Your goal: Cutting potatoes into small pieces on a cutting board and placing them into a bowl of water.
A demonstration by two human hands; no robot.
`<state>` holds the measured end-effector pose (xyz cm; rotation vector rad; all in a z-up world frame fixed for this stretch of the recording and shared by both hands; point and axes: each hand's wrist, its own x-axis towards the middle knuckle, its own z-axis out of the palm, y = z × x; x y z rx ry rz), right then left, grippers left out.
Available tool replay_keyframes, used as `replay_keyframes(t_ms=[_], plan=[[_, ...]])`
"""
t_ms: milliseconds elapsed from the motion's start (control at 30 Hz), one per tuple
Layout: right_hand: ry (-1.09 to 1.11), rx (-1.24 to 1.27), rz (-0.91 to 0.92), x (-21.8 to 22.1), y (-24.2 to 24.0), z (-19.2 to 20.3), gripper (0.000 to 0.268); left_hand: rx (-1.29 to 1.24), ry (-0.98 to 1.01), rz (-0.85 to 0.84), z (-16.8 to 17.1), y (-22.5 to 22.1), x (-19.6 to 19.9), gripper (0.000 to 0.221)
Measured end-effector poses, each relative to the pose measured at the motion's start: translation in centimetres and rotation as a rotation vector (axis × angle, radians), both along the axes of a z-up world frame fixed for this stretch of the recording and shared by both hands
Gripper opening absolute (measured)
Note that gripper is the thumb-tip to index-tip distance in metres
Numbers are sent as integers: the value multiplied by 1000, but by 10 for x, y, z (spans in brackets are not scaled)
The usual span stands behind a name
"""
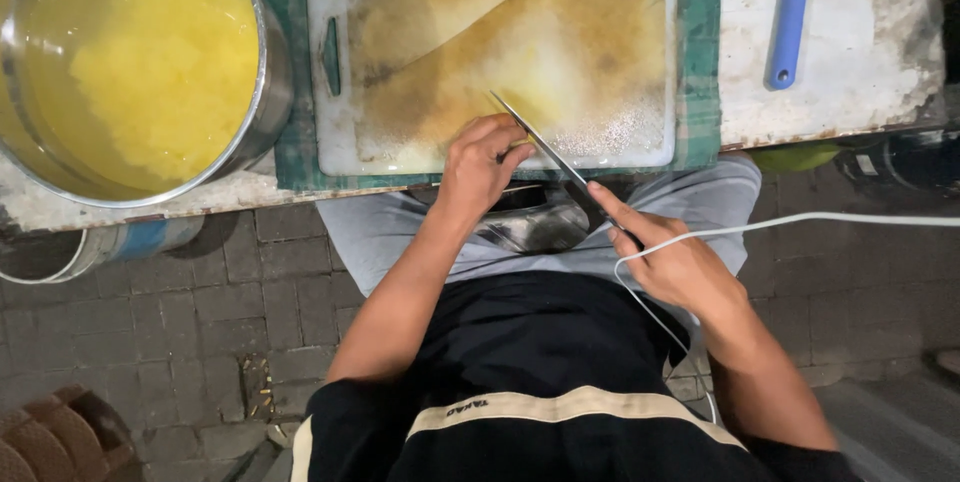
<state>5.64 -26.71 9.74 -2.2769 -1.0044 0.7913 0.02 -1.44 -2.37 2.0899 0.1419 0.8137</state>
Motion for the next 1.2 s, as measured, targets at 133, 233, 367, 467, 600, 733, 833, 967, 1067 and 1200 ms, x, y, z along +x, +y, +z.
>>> replay_keyframes(t_ms=[133,233,367,467,600,733,833,967,1067,1200], plan=[[18,-24,19,0,7,8,54,-5,15,-11,3,1,-3,16],[14,-38,37,4,10,10,55,-11,16,-20,6,2,-2,14],[58,-46,38,8,17,12,55,-23,12,-26,11,0,-2,14],[83,-52,43,11,23,9,56,-16,4,-25,9,1,-2,14],[112,-47,36,17,28,2,58,-12,-7,-36,9,3,-2,14],[133,14,21,22,41,4,57,1,-28,-29,13,3,-3,18],[155,29,-9,17,38,16,57,-7,-25,-37,7,2,-10,22],[104,-19,6,9,26,16,58,42,-32,-28,24,5,-16,18],[103,-32,7,6,18,8,57,77,-37,-43,34,7,-14,15],[75,-48,23,1,16,16,56,93,-81,-74,35,9,-13,12]])
